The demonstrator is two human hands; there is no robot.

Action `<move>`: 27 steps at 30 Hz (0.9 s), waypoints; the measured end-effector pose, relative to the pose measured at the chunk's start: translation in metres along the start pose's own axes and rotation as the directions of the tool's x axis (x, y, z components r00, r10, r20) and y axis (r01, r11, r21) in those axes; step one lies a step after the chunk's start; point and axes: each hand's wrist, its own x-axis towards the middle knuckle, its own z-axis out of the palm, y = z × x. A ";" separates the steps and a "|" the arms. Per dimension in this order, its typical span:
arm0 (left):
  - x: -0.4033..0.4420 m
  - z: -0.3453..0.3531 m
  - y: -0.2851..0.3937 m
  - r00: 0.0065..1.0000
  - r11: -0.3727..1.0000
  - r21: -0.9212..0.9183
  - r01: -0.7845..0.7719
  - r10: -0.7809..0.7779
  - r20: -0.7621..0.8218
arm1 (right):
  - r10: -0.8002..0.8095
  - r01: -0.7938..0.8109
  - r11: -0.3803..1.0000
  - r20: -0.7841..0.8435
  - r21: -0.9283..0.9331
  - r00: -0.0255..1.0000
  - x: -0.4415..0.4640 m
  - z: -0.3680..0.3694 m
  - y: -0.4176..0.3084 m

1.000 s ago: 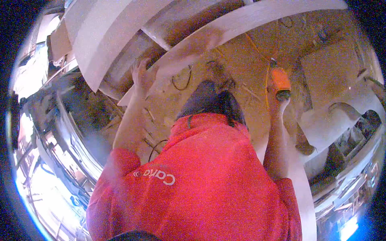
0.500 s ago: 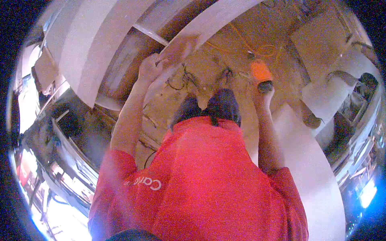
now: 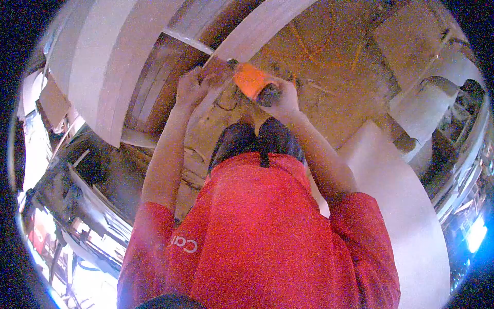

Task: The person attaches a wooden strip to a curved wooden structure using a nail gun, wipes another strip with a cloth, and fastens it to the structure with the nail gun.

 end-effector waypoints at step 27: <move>0.000 0.004 -0.006 0.999 0.999 -0.035 -0.030 0.030 -0.020 | -0.006 0.009 0.981 -0.012 0.195 1.000 0.015 0.021 -0.009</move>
